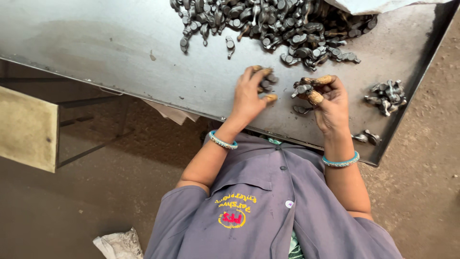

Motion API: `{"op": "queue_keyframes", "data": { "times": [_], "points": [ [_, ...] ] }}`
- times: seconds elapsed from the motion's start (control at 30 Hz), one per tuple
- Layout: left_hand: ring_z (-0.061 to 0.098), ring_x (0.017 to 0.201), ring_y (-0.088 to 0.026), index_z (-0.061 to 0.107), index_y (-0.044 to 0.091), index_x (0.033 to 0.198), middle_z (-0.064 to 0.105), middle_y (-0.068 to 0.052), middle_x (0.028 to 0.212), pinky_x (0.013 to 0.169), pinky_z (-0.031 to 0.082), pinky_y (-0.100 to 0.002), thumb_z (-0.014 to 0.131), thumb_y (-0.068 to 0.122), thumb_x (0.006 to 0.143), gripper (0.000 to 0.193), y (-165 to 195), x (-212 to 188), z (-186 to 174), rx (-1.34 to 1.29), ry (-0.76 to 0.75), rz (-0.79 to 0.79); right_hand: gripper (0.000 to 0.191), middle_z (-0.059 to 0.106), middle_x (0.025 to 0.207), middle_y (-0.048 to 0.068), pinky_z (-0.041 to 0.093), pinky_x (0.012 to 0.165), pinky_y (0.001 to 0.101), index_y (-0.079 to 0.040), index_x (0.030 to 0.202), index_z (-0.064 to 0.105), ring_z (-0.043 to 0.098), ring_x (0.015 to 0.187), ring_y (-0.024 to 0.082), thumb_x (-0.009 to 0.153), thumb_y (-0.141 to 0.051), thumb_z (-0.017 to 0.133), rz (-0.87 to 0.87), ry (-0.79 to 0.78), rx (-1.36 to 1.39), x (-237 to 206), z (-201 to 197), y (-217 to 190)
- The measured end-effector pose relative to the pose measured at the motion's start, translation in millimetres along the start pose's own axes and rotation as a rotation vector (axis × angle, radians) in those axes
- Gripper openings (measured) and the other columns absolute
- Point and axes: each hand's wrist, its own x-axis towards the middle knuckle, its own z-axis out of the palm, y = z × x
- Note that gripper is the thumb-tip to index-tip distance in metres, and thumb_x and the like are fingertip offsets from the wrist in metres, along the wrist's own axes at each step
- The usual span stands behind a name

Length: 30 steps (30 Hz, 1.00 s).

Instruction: The person sits at a metal table and sorts a large pile of small metal castings, picking up individual parts, turning them in their hands, and placing them into separate groups on the table. At one point the person pours additional castings from a white sack onto the table and continues sorting through the pile.

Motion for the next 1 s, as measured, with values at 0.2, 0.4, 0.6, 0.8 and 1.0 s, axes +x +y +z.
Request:
{"op": "queue_keyframes", "data": {
  "times": [0.2,0.4,0.6,0.8,1.0],
  "points": [
    [0.058,0.114,-0.035,0.068,0.01,0.124,0.061,-0.011,0.124,0.1,0.049,-0.046,0.092,0.022,0.069,0.062,36,-15,5,-0.121,0.012,0.282,0.038,0.069,0.124,0.015,0.061,0.104,0.0457,-0.003,0.12,0.058,0.07,0.115,0.028,0.089,0.007,0.077,0.065,0.043,0.168,-15,-7,-4],
    [0.071,0.093,-0.024,0.069,0.002,0.104,0.069,-0.008,0.099,0.084,0.059,-0.033,0.081,0.005,0.079,0.028,41,-21,15,-0.364,-0.035,0.141,0.036,0.07,0.123,0.015,0.061,0.096,0.0414,-0.003,0.12,0.059,0.071,0.111,0.028,0.089,0.004,0.076,0.144,0.067,0.19,-20,-4,0],
    [0.074,0.095,-0.016,0.07,-0.001,0.108,0.074,-0.007,0.103,0.088,0.061,-0.029,0.076,-0.001,0.083,0.026,24,-24,24,-0.603,-0.083,-0.009,0.034,0.07,0.123,0.013,0.061,0.093,0.0382,-0.002,0.123,0.063,0.07,0.11,0.025,0.093,0.0,0.077,0.138,0.039,0.186,-22,-8,6],
    [0.071,0.099,-0.01,0.069,-0.002,0.111,0.075,-0.006,0.105,0.092,0.059,-0.029,0.078,0.001,0.086,0.026,15,-24,34,-0.856,-0.164,-0.127,0.039,0.07,0.123,0.013,0.061,0.095,0.0381,0.001,0.126,0.064,0.07,0.11,0.024,0.091,-0.001,0.08,0.143,0.035,0.175,-25,-12,8],
    [0.072,0.089,-0.012,0.069,0.0,0.104,0.075,-0.006,0.097,0.083,0.06,-0.029,0.086,0.006,0.08,0.029,27,-28,27,-0.61,-0.104,-0.041,0.04,0.07,0.125,0.014,0.059,0.101,0.0361,0.003,0.125,0.063,0.07,0.115,0.024,0.088,0.005,0.078,0.124,0.035,0.098,-28,-13,8]
  ]
}}
